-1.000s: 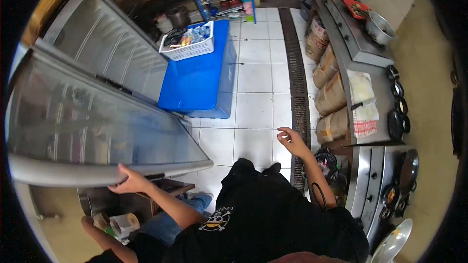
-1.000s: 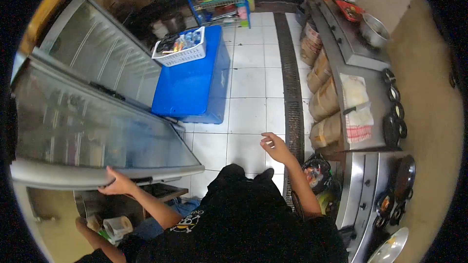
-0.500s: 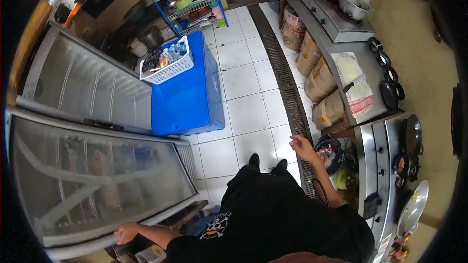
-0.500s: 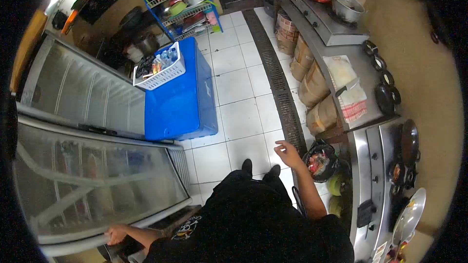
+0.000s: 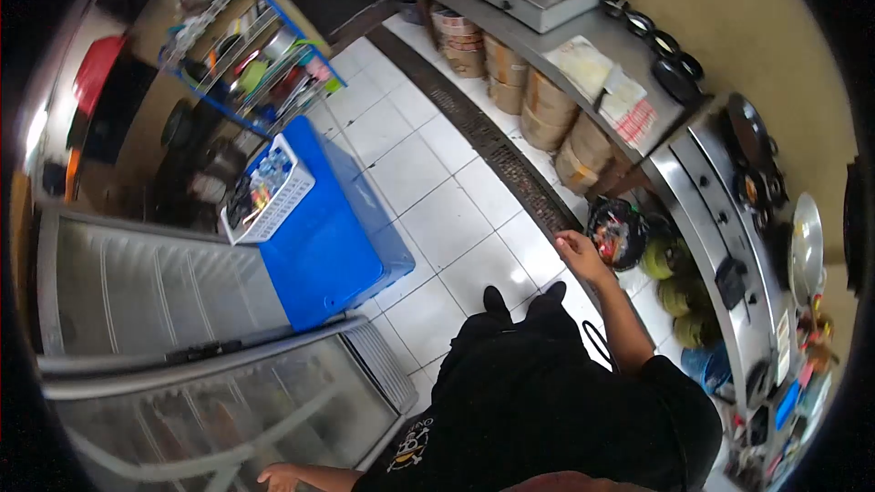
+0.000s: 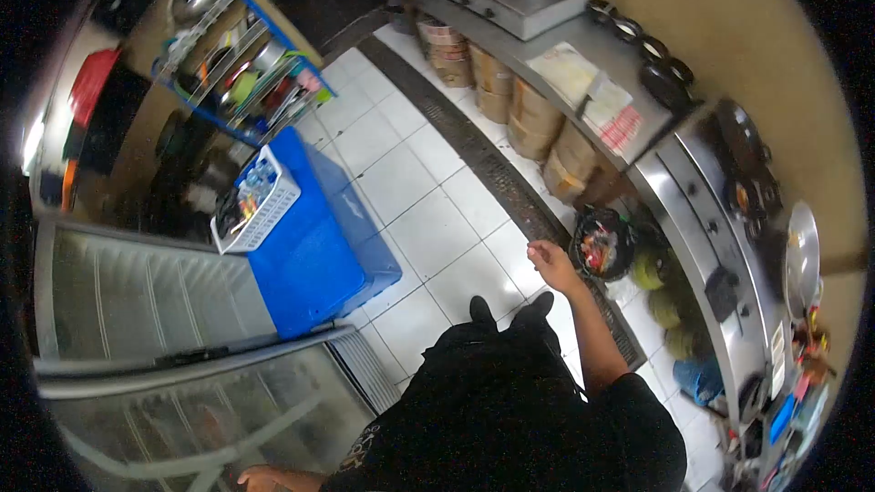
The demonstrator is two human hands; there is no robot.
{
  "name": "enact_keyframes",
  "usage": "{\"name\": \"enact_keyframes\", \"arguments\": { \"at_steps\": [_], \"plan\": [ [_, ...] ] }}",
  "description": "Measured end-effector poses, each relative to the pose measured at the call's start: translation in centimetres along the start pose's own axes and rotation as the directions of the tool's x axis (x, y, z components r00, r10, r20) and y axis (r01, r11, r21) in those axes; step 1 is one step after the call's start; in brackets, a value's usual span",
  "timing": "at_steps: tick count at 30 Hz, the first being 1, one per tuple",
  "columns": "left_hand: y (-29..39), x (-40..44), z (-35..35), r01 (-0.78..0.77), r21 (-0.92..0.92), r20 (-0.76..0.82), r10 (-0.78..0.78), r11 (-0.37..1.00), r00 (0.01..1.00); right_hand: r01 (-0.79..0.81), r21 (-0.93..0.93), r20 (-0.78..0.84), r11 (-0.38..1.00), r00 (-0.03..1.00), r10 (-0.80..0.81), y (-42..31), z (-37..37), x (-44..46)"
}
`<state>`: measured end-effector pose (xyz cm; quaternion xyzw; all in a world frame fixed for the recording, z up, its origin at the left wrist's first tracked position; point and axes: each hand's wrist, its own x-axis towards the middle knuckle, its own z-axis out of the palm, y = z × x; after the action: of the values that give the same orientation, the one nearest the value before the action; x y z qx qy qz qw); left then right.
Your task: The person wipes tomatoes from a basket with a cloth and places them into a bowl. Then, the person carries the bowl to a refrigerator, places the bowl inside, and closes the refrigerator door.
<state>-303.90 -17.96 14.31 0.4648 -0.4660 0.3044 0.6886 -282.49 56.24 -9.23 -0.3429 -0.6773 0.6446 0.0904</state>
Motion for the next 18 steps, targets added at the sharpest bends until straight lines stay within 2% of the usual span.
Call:
{"name": "enact_keyframes", "arguments": {
  "at_steps": [5, 7, 8, 9, 10, 11, 12, 13, 14, 15, 16, 17, 18],
  "plan": [
    [7.5, -7.8, -3.0, -0.003, -0.235, 0.2, 0.052, 0.972, 0.978, -0.032, 0.04, -0.204, 0.999, 0.978, 0.039, 1.8, -3.4, -5.9],
    [10.3, -12.5, -5.8, 0.102, -0.393, 0.435, 0.087, 0.914, 0.896, -0.042, 0.075, -0.262, 0.996, 0.963, 0.06, 3.1, -5.2, -8.5],
    [11.3, -16.0, -5.4, 0.285, -0.461, 0.697, 0.144, 0.84, 0.703, -0.037, 0.094, -0.336, 0.995, 0.94, 0.066, 4.5, -5.8, -9.7],
    [12.6, -17.9, -6.8, 0.475, -0.398, 0.882, 0.186, 0.785, 0.432, -0.045, 0.09, -0.383, 0.995, 0.921, 0.076, 4.2, -6.5, -11.2],
    [13.2, -20.8, -9.6, 0.4, -0.438, 0.892, 0.335, 0.805, 0.303, -0.053, 0.088, -0.433, 0.995, 0.897, 0.086, 4.0, -7.4, -12.9],
    [13.6, -24.3, -12.7, 0.494, -0.423, 0.891, 0.449, 0.76, 0.072, -0.03, 0.115, -0.473, 0.993, 0.877, 0.081, 5.5, -8.1, -14.1],
    [13.2, -28.6, -16.0, 0.599, -0.294, 0.778, 0.551, 0.745, -0.302, -0.011, 0.135, -0.5, 0.991, 0.863, 0.078, 6.7, -8.8, -15.7],
    [12.6, -32.2, -20.3, 0.586, -0.146, 0.52, 0.565, 0.797, -0.641, 0.007, 0.153, -0.527, 0.988, 0.847, 0.075, 7.8, -9.6, -17.4],
    [11.8, -35.9, -24.4, 0.546, -0.108, 0.206, 0.556, 0.831, -0.805, -0.004, 0.006, -0.583, 1.0, 0.813, 0.007, 8.8, -10.5, -19.3],
    [10.5, -34.7, -32.1, 0.351, -0.106, 0.192, 0.366, 0.93, -0.911, -0.032, 0.045, -0.604, 0.998, 0.795, 0.053, 10.5, -11.1, -21.3],
    [9.7, -38.3, -36.6, 0.207, -0.204, -0.079, 0.195, 0.957, -0.978, -0.059, 0.08, -0.624, 0.995, 0.775, 0.096, 12.2, -11.7, -23.5],
    [7.1, -35.6, -44.3, 0.302, -0.364, -0.153, 0.263, 0.881, -0.953, -0.124, 0.066, -0.662, 0.99, 0.737, 0.137, 11.5, -12.5, -26.2],
    [5.3, -36.5, -50.8, 0.279, -0.406, -0.255, 0.185, 0.87, -0.949, -0.147, 0.067, -0.688, 0.987, 0.71, 0.152, 11.5, -13.4, -28.5]
  ]
}}
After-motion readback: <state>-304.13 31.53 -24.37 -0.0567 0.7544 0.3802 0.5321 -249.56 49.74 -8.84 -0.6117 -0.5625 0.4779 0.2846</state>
